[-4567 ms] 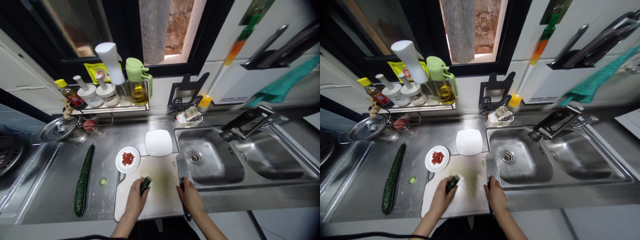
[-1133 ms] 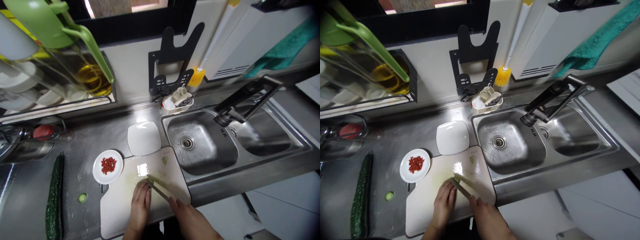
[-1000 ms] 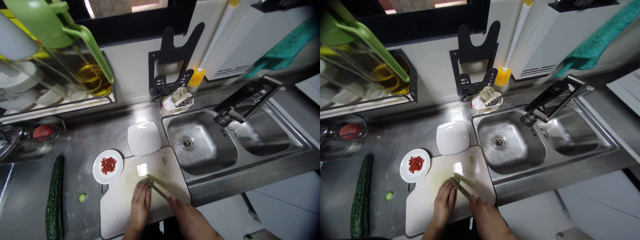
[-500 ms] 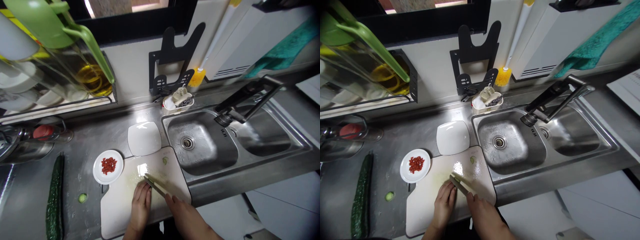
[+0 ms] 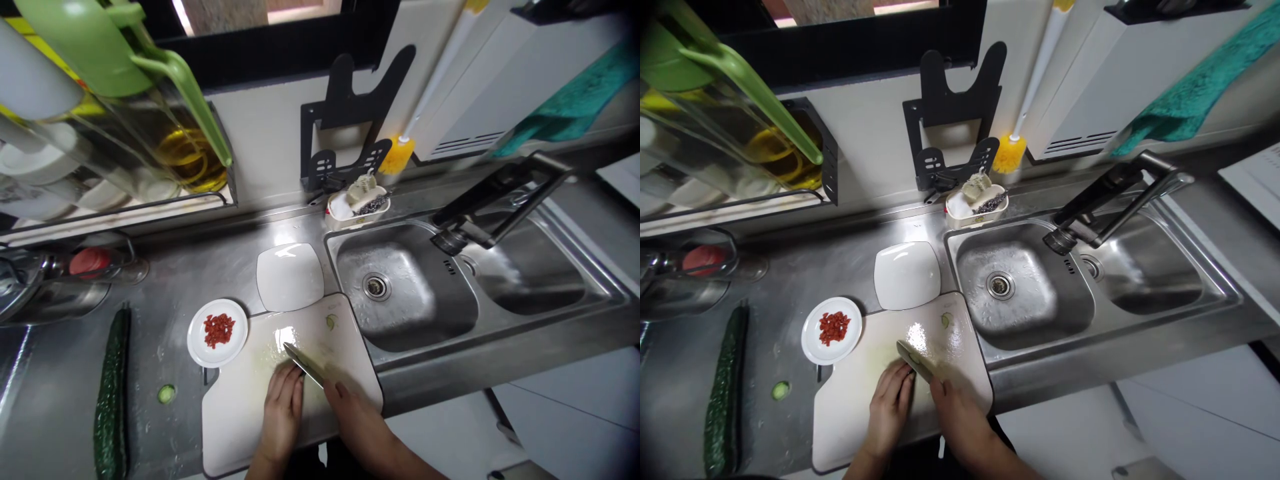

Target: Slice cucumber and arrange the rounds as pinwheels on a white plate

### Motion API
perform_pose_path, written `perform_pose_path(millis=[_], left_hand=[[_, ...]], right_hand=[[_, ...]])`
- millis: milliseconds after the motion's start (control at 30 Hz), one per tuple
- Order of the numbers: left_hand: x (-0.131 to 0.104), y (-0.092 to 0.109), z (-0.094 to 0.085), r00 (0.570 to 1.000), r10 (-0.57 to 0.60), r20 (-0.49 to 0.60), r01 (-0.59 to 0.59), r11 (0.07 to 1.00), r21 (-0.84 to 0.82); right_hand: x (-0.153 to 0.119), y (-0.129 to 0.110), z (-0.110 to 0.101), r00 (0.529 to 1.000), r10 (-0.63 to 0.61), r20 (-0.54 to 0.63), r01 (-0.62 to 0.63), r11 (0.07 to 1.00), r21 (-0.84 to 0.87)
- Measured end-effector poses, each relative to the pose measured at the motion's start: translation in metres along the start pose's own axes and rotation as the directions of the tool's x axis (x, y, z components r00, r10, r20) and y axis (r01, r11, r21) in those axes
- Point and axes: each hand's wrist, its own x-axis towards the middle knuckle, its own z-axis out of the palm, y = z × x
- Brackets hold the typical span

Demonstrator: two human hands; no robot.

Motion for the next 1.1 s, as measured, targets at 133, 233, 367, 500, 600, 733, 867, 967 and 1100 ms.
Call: perform_pose_path(millis=[133, 233, 367, 500, 600, 733, 867, 967, 1100], left_hand=[[0.001, 0.002, -0.001, 1.0, -0.006, -0.003, 0.006, 1.0, -0.003], [0.002, 0.003, -0.003, 1.0, -0.008, -0.019, 0.008, 1.0, -0.005], [0.002, 0.004, -0.004, 0.999, -0.016, -0.028, 0.015, 1.0, -0.023], [0.002, 0.004, -0.003, 0.999, -0.029, -0.021, 0.028, 0.999, -0.03], [0.002, 0.003, -0.003, 0.999, -0.028, -0.019, 0.027, 0.999, -0.037], [0.001, 0.003, -0.003, 1.0, -0.013, -0.024, 0.012, 0.999, -0.042], [0.001, 0.002, -0.002, 0.999, -0.01, -0.033, 0.009, 0.999, -0.037], [0.002, 0.002, -0.002, 0.999, -0.01, -0.031, 0.009, 0.999, -0.04], [0.003, 0.003, -0.002, 0.999, -0.009, -0.036, 0.008, 0.999, -0.044]], right_hand=[[-0.001, 0.006, 0.006, 0.999, -0.014, -0.051, 0.015, 1.0, 0.017], [-0.008, 0.009, 0.001, 0.999, -0.003, -0.048, 0.005, 0.999, 0.041], [-0.028, 0.01, -0.008, 0.999, 0.027, -0.025, -0.026, 0.999, 0.042], [-0.046, 0.008, -0.014, 0.998, 0.059, 0.017, -0.059, 0.998, 0.018], [-0.051, 0.007, -0.018, 0.997, 0.074, 0.037, -0.074, 0.997, 0.0], [-0.052, 0.008, -0.021, 0.996, 0.068, 0.054, -0.069, 0.998, 0.003], [-0.05, 0.008, -0.023, 0.996, 0.065, 0.062, -0.066, 0.998, 0.012], [-0.05, 0.008, -0.024, 0.996, 0.074, 0.053, -0.074, 0.997, 0.011], [-0.05, 0.006, -0.025, 0.996, 0.075, 0.05, -0.075, 0.997, 0.01]])
